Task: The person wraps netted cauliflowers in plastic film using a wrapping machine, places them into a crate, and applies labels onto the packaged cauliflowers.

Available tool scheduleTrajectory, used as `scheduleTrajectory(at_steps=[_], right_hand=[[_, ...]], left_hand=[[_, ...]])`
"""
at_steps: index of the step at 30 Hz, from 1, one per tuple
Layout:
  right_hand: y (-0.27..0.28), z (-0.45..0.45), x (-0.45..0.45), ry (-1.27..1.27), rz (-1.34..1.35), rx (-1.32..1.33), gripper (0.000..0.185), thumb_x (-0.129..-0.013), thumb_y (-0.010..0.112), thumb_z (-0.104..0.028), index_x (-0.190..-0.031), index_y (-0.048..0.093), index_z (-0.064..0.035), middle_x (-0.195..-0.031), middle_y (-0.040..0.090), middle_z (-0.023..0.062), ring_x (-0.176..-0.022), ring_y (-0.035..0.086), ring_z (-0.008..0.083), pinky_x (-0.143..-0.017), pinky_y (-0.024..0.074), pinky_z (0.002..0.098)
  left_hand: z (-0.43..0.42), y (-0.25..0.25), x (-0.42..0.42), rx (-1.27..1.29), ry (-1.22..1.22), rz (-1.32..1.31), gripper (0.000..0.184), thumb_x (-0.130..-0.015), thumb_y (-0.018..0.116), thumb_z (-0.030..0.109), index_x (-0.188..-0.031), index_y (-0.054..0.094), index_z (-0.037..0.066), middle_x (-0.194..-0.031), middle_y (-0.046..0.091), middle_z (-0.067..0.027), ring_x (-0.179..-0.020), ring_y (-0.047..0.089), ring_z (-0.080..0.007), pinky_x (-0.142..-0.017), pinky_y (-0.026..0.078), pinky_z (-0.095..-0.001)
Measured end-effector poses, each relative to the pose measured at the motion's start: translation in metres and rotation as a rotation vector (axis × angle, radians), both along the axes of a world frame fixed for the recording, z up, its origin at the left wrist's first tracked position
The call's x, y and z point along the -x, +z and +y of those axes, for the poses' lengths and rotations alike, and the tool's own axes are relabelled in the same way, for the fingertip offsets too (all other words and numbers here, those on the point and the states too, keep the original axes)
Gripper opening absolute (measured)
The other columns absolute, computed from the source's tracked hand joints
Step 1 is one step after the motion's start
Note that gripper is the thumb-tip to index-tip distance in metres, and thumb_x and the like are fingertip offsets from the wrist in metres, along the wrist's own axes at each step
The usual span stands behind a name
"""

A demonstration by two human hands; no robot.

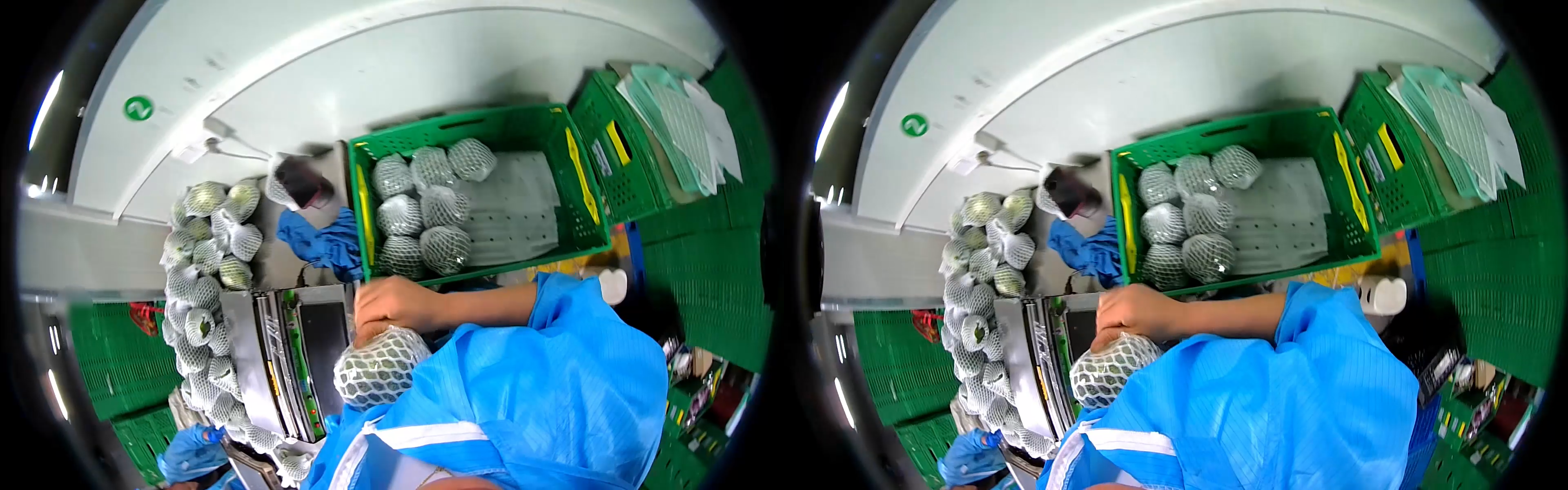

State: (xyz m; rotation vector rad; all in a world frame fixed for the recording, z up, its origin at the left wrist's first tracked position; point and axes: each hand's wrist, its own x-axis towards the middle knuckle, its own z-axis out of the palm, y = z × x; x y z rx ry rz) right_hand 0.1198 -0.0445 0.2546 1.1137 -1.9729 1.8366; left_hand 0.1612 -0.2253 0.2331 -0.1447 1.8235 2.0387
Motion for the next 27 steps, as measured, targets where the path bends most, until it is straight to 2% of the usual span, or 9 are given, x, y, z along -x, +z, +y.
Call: scheduleTrajectory(at_steps=[2, 5, 6, 8, 12, 14, 18, 23, 27], right_hand=[[-0.004, 0.031, -0.002, 0.204, -0.55, -0.019, 0.036, -0.091, 0.065, -0.032, -0.118, 0.066, -0.008, -0.094, 0.07, 0.0063, -0.075, 0.064, 0.019, -0.071, 0.0501, 0.0344], [0.01, 0.095, -0.003, 0.472, -0.835, -0.11, 0.051, -0.088, 0.066, -0.031, -0.133, 0.058, -0.0075, -0.122, 0.064, 0.014, -0.098, 0.065, 0.0261, -0.084, 0.0498, 0.0345], [-0.006, 0.106, -0.016, 0.389, -0.564, -0.077, 0.078, -0.081, 0.071, -0.045, -0.143, 0.045, -0.0061, -0.134, 0.056, 0.0177, -0.114, 0.06, 0.0293, -0.097, 0.0451, 0.037], [-0.001, 0.132, -0.027, 0.377, -0.754, -0.114, 0.095, -0.072, 0.076, -0.052, -0.145, 0.041, -0.0041, -0.138, 0.053, 0.0181, -0.125, 0.053, 0.0285, -0.105, 0.039, 0.0386], [-0.02, 0.182, -0.041, 0.218, -0.839, 0.083, 0.097, -0.068, 0.081, -0.045, -0.146, 0.039, -0.0048, -0.136, 0.055, 0.0162, -0.123, 0.054, 0.025, -0.105, 0.0394, 0.0382], [-0.039, 0.2, -0.047, 0.104, -0.928, 0.122, 0.097, -0.067, 0.083, -0.039, -0.147, 0.038, -0.0049, -0.135, 0.056, 0.0157, -0.122, 0.054, 0.0242, -0.105, 0.039, 0.0383], [-0.052, 0.247, -0.049, -0.385, -1.128, 0.254, 0.096, -0.066, 0.083, -0.024, -0.147, 0.035, -0.0053, -0.14, 0.049, 0.0154, -0.125, 0.051, 0.0286, -0.107, 0.0384, 0.0394], [-0.102, 0.274, -0.042, -0.785, -0.806, -0.129, 0.111, -0.056, 0.091, -0.034, -0.144, 0.032, -0.0007, -0.145, 0.038, 0.0215, -0.131, 0.044, 0.0333, -0.11, 0.0354, 0.0408], [-0.162, 0.315, -0.036, -0.661, -0.982, -0.123, 0.11, -0.056, 0.09, -0.034, -0.144, 0.032, -0.0031, -0.145, 0.036, 0.0234, -0.134, 0.039, 0.0377, -0.108, 0.0387, 0.0438]], left_hand=[[0.028, 0.004, 0.008, -0.035, -0.033, -0.061, 0.042, -0.097, 0.044, 0.045, -0.123, 0.038, 0.013, -0.113, 0.049, -0.0153, -0.102, 0.055, -0.0277, -0.085, 0.047, -0.0459], [0.066, 0.011, 0.017, -0.069, -0.07, -0.139, 0.048, -0.096, 0.044, 0.047, -0.131, 0.035, 0.014, -0.121, 0.047, -0.0163, -0.108, 0.054, -0.0285, -0.09, 0.047, -0.0465], [0.079, 0.012, 0.019, -0.078, -0.075, -0.173, 0.05, -0.096, 0.044, 0.047, -0.133, 0.034, 0.014, -0.124, 0.047, -0.0166, -0.111, 0.053, -0.0287, -0.092, 0.046, -0.0467], [0.107, 0.016, 0.024, -0.096, -0.079, -0.239, 0.055, -0.096, 0.043, 0.048, -0.138, 0.032, 0.015, -0.13, 0.046, -0.0173, -0.115, 0.053, -0.0292, -0.095, 0.046, -0.0471], [0.147, 0.027, 0.038, -0.211, -0.12, -0.428, 0.064, -0.096, 0.043, 0.051, -0.148, 0.028, 0.017, -0.141, 0.044, -0.0187, -0.124, 0.051, -0.0301, -0.102, 0.046, -0.048], [0.141, 0.022, 0.052, -0.569, -0.302, -0.622, 0.069, -0.096, 0.036, 0.055, -0.152, 0.027, 0.015, -0.146, 0.043, -0.0184, -0.133, 0.045, -0.032, -0.107, 0.042, -0.05], [0.206, -0.029, 0.077, -0.309, -0.239, -0.749, 0.068, -0.098, 0.043, 0.049, -0.15, 0.03, 0.007, -0.146, 0.045, -0.0134, -0.132, 0.046, -0.0308, -0.112, 0.034, -0.0461], [0.272, -0.075, 0.085, -0.191, -0.419, -0.42, 0.055, -0.099, 0.049, 0.038, -0.146, 0.038, 0.012, -0.145, 0.046, -0.0123, -0.131, 0.045, -0.031, -0.109, 0.035, -0.0462], [0.26, -0.127, 0.14, 0.616, -0.821, 0.707, 0.054, -0.089, 0.065, 0.026, -0.14, 0.048, 0.021, -0.144, 0.045, -0.0129, -0.134, 0.04, -0.034, -0.108, 0.034, -0.0512]])
